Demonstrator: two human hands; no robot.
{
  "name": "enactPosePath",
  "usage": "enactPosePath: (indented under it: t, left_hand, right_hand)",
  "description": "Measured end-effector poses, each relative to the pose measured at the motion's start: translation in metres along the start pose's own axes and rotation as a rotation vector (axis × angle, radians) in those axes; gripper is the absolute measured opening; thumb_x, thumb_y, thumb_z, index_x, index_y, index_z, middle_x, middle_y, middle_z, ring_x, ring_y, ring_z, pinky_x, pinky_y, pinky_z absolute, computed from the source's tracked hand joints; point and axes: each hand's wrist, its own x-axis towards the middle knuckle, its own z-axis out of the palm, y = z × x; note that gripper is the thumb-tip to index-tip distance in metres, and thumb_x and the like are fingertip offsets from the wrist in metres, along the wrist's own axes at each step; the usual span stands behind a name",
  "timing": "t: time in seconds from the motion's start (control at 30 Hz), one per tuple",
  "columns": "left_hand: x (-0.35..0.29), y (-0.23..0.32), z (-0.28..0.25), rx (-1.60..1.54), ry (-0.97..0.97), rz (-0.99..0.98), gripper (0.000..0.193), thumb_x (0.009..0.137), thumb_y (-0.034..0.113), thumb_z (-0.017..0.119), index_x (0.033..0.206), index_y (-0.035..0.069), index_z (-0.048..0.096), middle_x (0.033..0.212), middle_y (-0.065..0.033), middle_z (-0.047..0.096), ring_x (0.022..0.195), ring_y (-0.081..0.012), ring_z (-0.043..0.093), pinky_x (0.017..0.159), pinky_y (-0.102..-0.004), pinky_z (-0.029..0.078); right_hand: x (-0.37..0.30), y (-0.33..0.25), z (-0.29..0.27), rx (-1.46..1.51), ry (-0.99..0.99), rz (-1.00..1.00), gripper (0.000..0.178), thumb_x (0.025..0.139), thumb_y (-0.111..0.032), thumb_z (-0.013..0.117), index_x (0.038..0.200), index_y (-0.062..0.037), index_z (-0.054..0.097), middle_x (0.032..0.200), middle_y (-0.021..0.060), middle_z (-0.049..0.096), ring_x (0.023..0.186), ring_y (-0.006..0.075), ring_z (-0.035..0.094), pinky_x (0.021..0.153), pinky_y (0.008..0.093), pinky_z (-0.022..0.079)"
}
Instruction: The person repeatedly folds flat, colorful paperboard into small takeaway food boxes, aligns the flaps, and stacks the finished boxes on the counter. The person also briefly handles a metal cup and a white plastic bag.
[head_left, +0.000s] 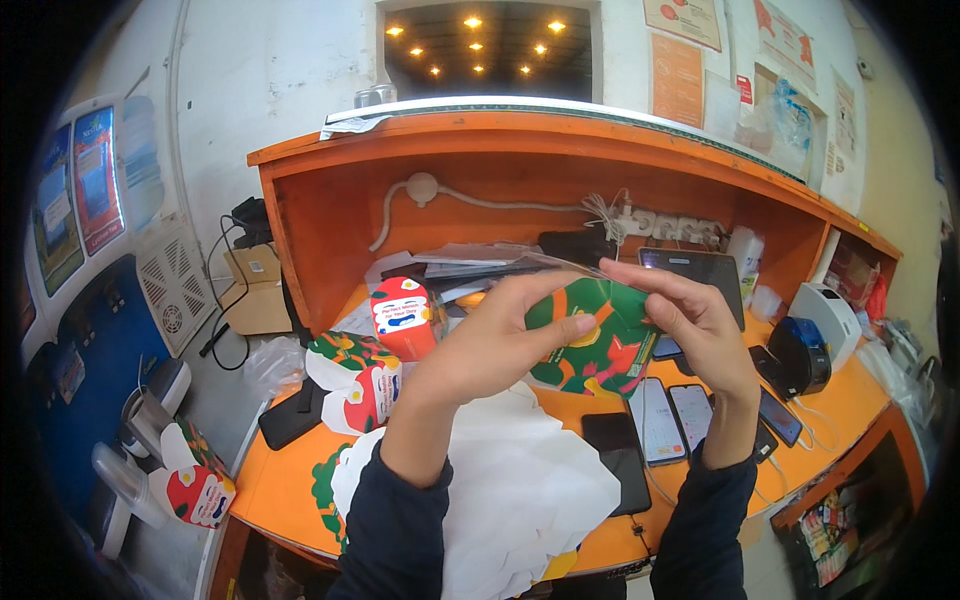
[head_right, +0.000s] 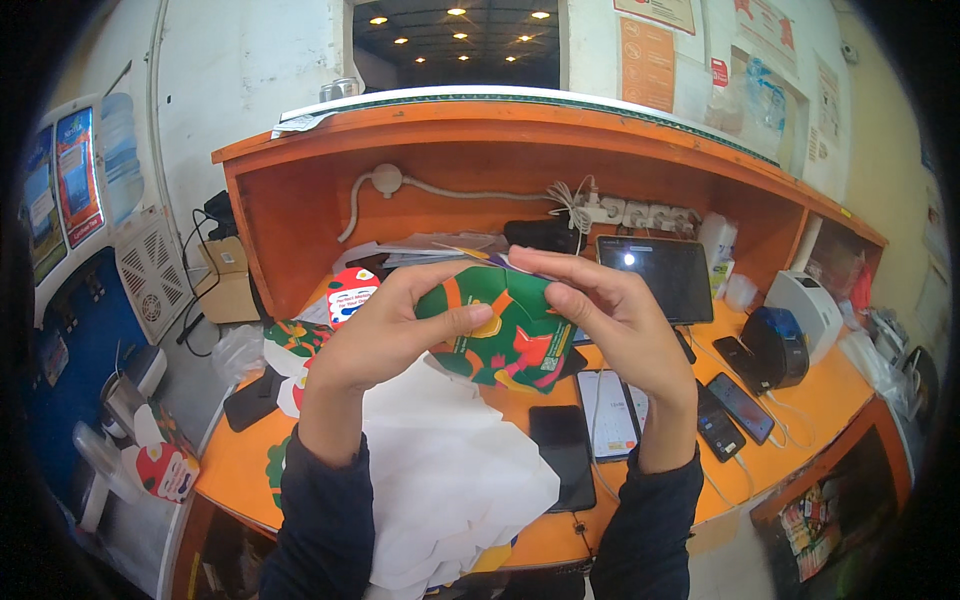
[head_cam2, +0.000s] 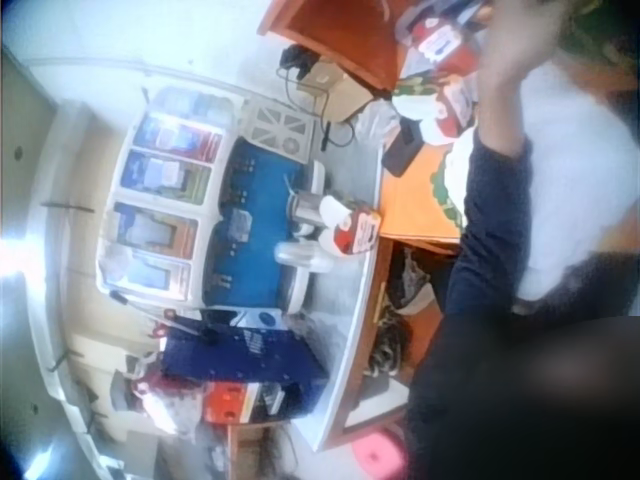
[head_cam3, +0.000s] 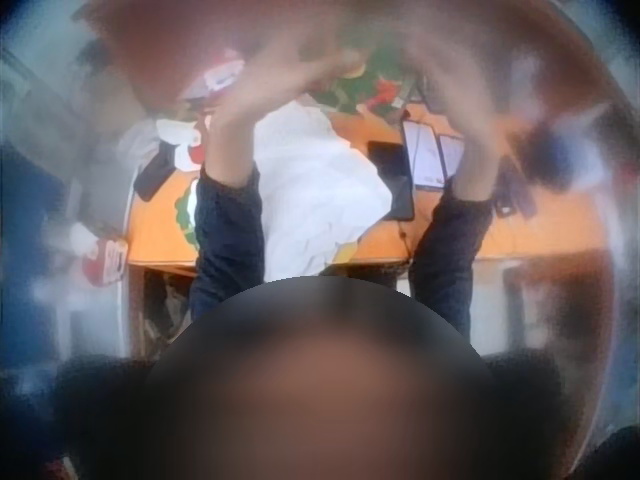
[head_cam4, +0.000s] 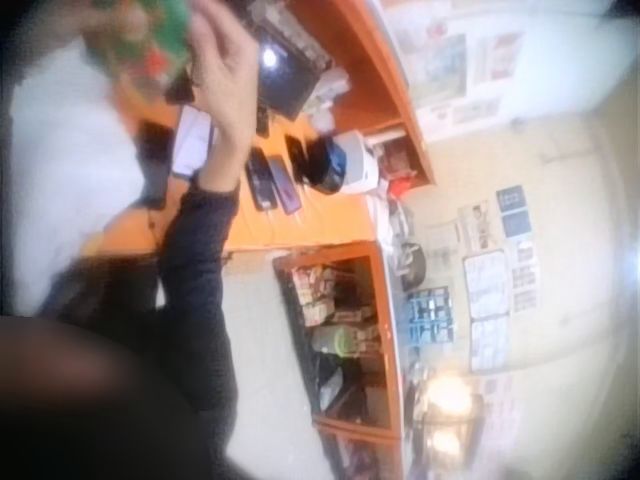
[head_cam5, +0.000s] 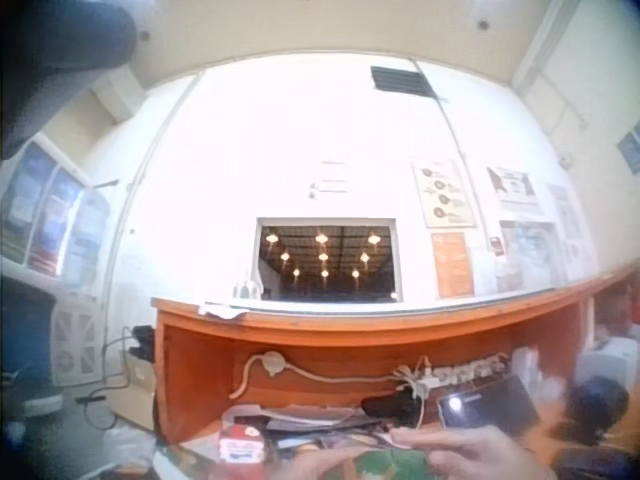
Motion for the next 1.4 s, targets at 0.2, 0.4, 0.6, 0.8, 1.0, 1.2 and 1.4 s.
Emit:
enactPosePath:
  t: [0.2, 0.4, 0.6, 0.8, 1.0, 1.2, 1.4]
  left_hand:
    - [-0.001, 0.007, 0.003, -0.13, -0.063, 0.046, 0.041, 0.086, 0.026, 0.066, 0.116, -0.001, 0.059, 0.096, -0.0071, 0.065, 0.085, -0.0112, 0.061, 0.076, -0.0229, 0.05]
    - [-0.006, 0.012, 0.001, -0.072, -0.089, 0.089, 0.036, 0.088, 0.023, 0.064, 0.115, -0.002, 0.06, 0.094, -0.0059, 0.065, 0.085, -0.0101, 0.06, 0.075, -0.0229, 0.05]
    - [-0.009, 0.012, 0.01, 0.08, -0.53, 0.1, 0.027, 0.091, 0.021, 0.056, 0.106, -0.001, 0.061, 0.086, -0.0087, 0.064, 0.075, -0.0142, 0.062, 0.068, -0.0275, 0.05]
    - [-0.014, 0.015, 0.012, 0.203, -0.423, 0.134, 0.021, 0.089, 0.018, 0.057, 0.101, 0.001, 0.061, 0.089, -0.0132, 0.062, 0.078, -0.024, 0.062, 0.07, -0.034, 0.047]
    - [-0.008, 0.016, 0.004, 0.3, 0.375, 0.576, 0.085, 0.064, 0.029, 0.082, 0.131, 0.005, 0.035, 0.125, -0.0176, 0.045, 0.121, -0.029, 0.043, 0.1, -0.0381, 0.035]
    - [0.003, 0.0, 0.014, 0.129, 0.144, 0.463, 0.139, 0.054, 0.037, 0.089, 0.143, 0.008, -0.013, 0.146, -0.0242, 0.009, 0.138, -0.0361, 0.013, 0.111, -0.043, 0.02]
    - [0.008, -0.009, 0.014, 0.003, 0.08, 0.489, 0.139, 0.055, 0.037, 0.088, 0.143, 0.005, -0.015, 0.148, -0.024, 0.001, 0.139, -0.0353, 0.01, 0.112, -0.0413, 0.017]
  right_hand:
    - [0.003, 0.005, 0.003, 0.024, 0.015, -0.006, 0.033, 0.091, -0.021, 0.057, 0.115, 0.001, 0.06, 0.109, 0.0105, 0.064, 0.098, 0.0149, 0.06, 0.084, 0.0262, 0.048]
    - [0.0, -0.003, 0.002, -0.032, 0.014, 0.044, 0.031, 0.082, -0.015, 0.068, 0.108, 0.0013, 0.064, 0.105, 0.0125, 0.066, 0.097, 0.0165, 0.061, 0.087, 0.0285, 0.047]
    - [-0.007, -0.01, -0.011, 0.001, -0.489, -0.004, 0.117, 0.054, -0.034, 0.089, 0.142, 0.0022, 0.021, 0.146, 0.0192, 0.027, 0.134, 0.0251, 0.03, 0.109, 0.0351, 0.023]
    - [-0.006, -0.01, -0.002, -0.25, -0.464, 0.072, 0.123, 0.048, -0.029, 0.091, 0.143, -0.0004, 0.018, 0.146, 0.0172, 0.025, 0.134, 0.0261, 0.028, 0.11, 0.0372, 0.023]
    - [-0.019, -0.013, -0.013, -0.258, 0.271, -0.01, 0.095, 0.062, -0.038, 0.083, 0.133, 0.0037, 0.034, 0.125, 0.0139, 0.049, 0.112, 0.0221, 0.052, 0.092, 0.032, 0.043]
    - [-0.047, 0.028, -0.034, -0.21, 0.484, -0.094, 0.085, 0.067, -0.052, 0.076, 0.125, -0.0003, 0.043, 0.095, 0.0007, 0.055, 0.071, 0.0057, 0.051, 0.05, 0.017, 0.037]
    - [-0.08, 0.056, -0.069, -0.306, 0.551, -0.126, 0.075, 0.072, -0.045, 0.073, 0.125, -0.0007, 0.043, 0.099, 0.0032, 0.056, 0.077, 0.0094, 0.054, 0.057, 0.0205, 0.04]
